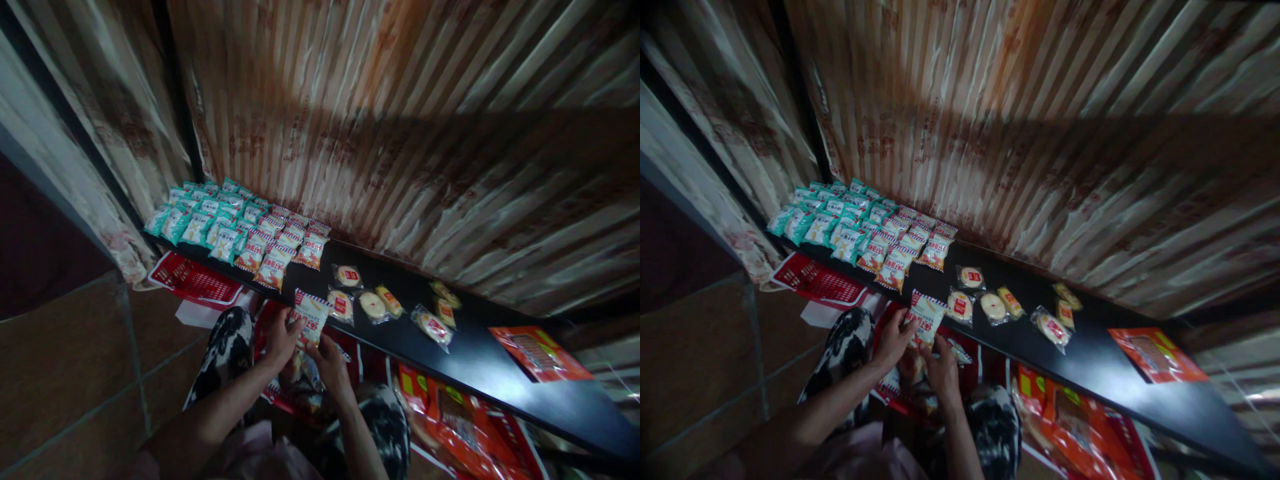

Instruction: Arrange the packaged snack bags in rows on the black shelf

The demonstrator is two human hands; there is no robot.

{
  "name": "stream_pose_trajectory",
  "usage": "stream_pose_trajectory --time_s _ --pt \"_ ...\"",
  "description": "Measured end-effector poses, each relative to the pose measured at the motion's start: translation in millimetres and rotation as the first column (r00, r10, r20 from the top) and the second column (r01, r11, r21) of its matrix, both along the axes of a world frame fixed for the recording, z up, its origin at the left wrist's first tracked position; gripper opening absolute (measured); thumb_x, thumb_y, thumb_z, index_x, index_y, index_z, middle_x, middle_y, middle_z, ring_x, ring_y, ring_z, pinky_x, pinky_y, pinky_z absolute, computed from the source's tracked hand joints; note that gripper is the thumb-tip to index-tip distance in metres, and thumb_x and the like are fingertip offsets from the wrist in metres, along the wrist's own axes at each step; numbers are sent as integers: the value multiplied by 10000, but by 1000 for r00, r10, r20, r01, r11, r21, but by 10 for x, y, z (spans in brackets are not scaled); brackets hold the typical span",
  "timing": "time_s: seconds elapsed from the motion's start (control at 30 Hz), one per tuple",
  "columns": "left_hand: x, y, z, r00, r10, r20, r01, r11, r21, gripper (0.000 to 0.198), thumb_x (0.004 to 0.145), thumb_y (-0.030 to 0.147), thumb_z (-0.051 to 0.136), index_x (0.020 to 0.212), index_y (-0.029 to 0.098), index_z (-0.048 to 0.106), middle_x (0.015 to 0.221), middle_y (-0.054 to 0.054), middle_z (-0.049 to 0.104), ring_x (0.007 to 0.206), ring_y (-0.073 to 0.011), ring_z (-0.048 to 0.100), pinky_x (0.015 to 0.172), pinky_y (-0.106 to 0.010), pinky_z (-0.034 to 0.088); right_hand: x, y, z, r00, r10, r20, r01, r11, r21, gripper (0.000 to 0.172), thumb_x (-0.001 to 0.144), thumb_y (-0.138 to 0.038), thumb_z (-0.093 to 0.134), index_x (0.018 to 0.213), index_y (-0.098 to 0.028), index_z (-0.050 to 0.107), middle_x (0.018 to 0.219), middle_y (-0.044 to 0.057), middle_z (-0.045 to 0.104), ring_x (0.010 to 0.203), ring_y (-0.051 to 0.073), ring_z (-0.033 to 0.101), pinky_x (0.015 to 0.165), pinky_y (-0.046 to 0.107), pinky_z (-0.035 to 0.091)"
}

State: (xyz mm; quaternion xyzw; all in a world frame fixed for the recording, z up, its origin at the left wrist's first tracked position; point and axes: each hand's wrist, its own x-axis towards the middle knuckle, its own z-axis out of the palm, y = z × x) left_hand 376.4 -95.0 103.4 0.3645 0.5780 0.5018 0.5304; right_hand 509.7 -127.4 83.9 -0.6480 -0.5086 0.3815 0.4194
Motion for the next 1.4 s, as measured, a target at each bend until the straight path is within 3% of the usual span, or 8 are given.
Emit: stream_pose_trajectory --time_s 0.1,0.23,0.43,0.7,0.77,0.93,1.1,1.4 --pt "-18 63 0 998 -2 -70 5 999 36 324 722 256 683 1035 228 600 996 -75 697 988 -240 637 889 -338 461 -48 96 44 992 63 -109 -69 996 -57 366 704 -461 620 971 -216 675 930 65 734 834 261 673 667 355 531" --pt "-33 178 0 992 -24 -123 34 996 77 284 743 255 659 1022 230 612 988 -77 696 984 -249 634 893 -349 459 -109 222 122 982 49 -180 -58 997 -42 538 699 -448 617 1161 -175 577 1034 104 709 844 250 667 686 348 530" --pt "-26 387 74 996 4 -84 4 995 99 257 696 209 700 948 232 663 919 -66 706 961 -258 637 917 -355 449 -132 441 177 997 2 -79 -3 1000 -9 500 733 -457 593 1142 -170 566 911 69 712 735 206 637 651 308 502" --pt "6 545 63 987 4 -159 15 993 116 313 749 225 655 1062 225 638 1006 -75 706 1048 -264 622 964 -375 445 -120 678 150 998 -25 62 22 998 56 410 725 -427 559 1021 -150 614 823 66 694 666 187 583 635 300 457" --pt "15 573 26 959 -5 -283 41 992 121 376 766 206 619 1141 192 601 1113 -96 677 1113 -264 594 1005 -391 422 -134 728 122 996 -32 82 27 998 54 416 723 -430 552 1020 -145 614 821 73 692 668 192 583 637 307 457" --pt "49 606 -105 802 6 -597 166 959 232 539 800 161 508 1330 99 428 1357 -169 511 1283 -251 460 1083 -416 364 -174 873 72 991 -58 121 49 996 69 422 730 -405 530 1045 -135 610 831 86 690 683 200 588 660 319 457" --pt "72 617 -233 730 29 -683 243 923 299 551 811 146 444 1357 89 391 1381 -172 481 1302 -240 437 1097 -410 364 -156 1000 83 977 -78 197 63 995 82 378 748 -382 518 1021 -142 619 797 79 684 644 194 580 626 310 443" --pt "109 619 -304 611 -60 -790 351 914 202 615 796 128 436 1401 68 342 1468 -180 364 1375 -263 322 1134 -440 303 -123 1133 65 967 -108 232 90 992 85 328 761 -342 507 1001 -147 619 776 78 682 658 201 591 602 294 434"
